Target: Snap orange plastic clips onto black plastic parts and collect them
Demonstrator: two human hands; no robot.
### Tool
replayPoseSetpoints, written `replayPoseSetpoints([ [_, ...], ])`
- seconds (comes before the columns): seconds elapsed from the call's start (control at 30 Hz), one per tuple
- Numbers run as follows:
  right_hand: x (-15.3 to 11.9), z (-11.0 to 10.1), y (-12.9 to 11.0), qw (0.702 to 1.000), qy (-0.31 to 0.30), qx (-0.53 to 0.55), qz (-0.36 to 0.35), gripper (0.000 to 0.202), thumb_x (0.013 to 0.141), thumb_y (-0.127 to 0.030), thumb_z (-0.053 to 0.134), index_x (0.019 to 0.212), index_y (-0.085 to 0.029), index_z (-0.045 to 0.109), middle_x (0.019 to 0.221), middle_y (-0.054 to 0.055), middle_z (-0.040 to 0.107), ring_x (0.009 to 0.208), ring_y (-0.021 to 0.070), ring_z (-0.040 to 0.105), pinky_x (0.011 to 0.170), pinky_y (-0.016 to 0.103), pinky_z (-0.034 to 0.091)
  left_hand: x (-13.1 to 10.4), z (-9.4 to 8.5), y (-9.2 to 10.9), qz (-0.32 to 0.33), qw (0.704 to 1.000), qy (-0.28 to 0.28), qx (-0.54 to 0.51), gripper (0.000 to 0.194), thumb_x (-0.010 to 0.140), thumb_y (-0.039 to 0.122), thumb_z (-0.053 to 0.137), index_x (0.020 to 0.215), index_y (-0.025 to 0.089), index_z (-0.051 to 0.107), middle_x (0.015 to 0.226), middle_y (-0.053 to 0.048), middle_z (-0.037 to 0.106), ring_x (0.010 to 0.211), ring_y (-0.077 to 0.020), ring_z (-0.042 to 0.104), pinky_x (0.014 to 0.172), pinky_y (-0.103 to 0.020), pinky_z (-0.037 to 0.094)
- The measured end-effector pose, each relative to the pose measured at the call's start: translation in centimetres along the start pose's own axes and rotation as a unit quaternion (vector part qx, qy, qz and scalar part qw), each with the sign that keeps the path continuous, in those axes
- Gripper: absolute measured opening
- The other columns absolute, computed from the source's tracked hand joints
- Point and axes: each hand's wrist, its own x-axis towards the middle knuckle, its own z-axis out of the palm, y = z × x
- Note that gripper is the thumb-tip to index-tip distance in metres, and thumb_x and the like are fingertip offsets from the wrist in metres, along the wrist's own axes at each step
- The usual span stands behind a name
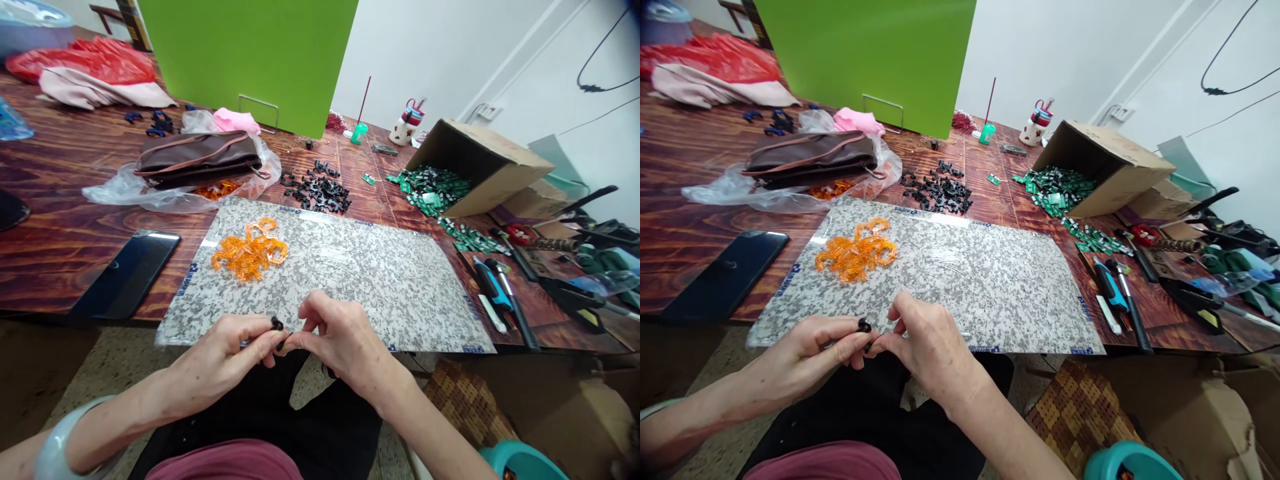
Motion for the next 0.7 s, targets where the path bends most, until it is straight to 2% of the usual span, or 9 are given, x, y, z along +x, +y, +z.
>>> replayPoseSetpoints([
  [0.1, -0.3, 0.4, 0.8, 0.997, 0.074, 0.002, -0.038, 0.029, 0.087, -0.045, 0.070, 0.080, -0.019, 0.058, 0.065, -0.002, 0.063, 0.051, 0.0090, 0.054, 0.048, 0.019, 0.042, 0.4, -0.1, -0.2, -0.047, 0.994, -0.009, -0.102, 0.036, 0.092, 0.044, 0.054, 0.074, 0.019, 0.072, 0.065, -0.004, 0.071, 0.061, -0.0169, 0.061, 0.058, -0.023, 0.045],
  [0.2, -0.8, 1.0, 1.2, 0.991, 0.124, 0.018, -0.044, 0.031, 0.089, -0.047, 0.066, 0.083, -0.017, 0.061, 0.069, 0.000, 0.064, 0.052, 0.0089, 0.053, 0.051, 0.020, 0.045, 1.0, -0.2, -0.2, -0.070, 0.985, 0.007, -0.156, 0.035, 0.089, 0.048, 0.058, 0.078, 0.019, 0.074, 0.064, -0.004, 0.072, 0.060, -0.0161, 0.061, 0.057, -0.022, 0.046],
  [0.4, -1.4, 1.5, 1.1, 0.991, 0.118, 0.058, -0.025, 0.027, 0.085, -0.039, 0.074, 0.094, -0.015, 0.066, 0.077, 0.001, 0.067, 0.057, 0.0104, 0.056, 0.055, 0.022, 0.048, 1.5, -0.3, -0.2, -0.073, 0.982, 0.033, -0.173, 0.039, 0.084, 0.054, 0.062, 0.076, 0.018, 0.073, 0.061, -0.004, 0.071, 0.058, -0.0168, 0.061, 0.057, -0.023, 0.047],
  [0.53, -1.5, 1.5, 0.9, 0.991, 0.110, 0.080, 0.003, 0.022, 0.084, -0.030, 0.075, 0.097, -0.013, 0.068, 0.079, 0.003, 0.068, 0.059, 0.0111, 0.057, 0.056, 0.022, 0.048, 1.5, -0.5, -0.4, -0.075, 0.984, 0.031, -0.159, 0.038, 0.086, 0.053, 0.060, 0.082, 0.017, 0.073, 0.062, -0.003, 0.070, 0.060, -0.0165, 0.060, 0.058, -0.023, 0.046],
  [0.7, -1.4, 1.6, 0.3, 0.988, 0.084, 0.120, 0.051, 0.021, 0.086, -0.027, 0.070, 0.100, -0.011, 0.070, 0.081, 0.005, 0.070, 0.061, 0.0118, 0.059, 0.056, 0.022, 0.048, 1.5, -0.5, -0.6, -0.066, 0.989, 0.021, -0.128, 0.039, 0.089, 0.050, 0.056, 0.078, 0.016, 0.071, 0.064, -0.002, 0.066, 0.062, -0.0152, 0.057, 0.060, -0.023, 0.045],
])
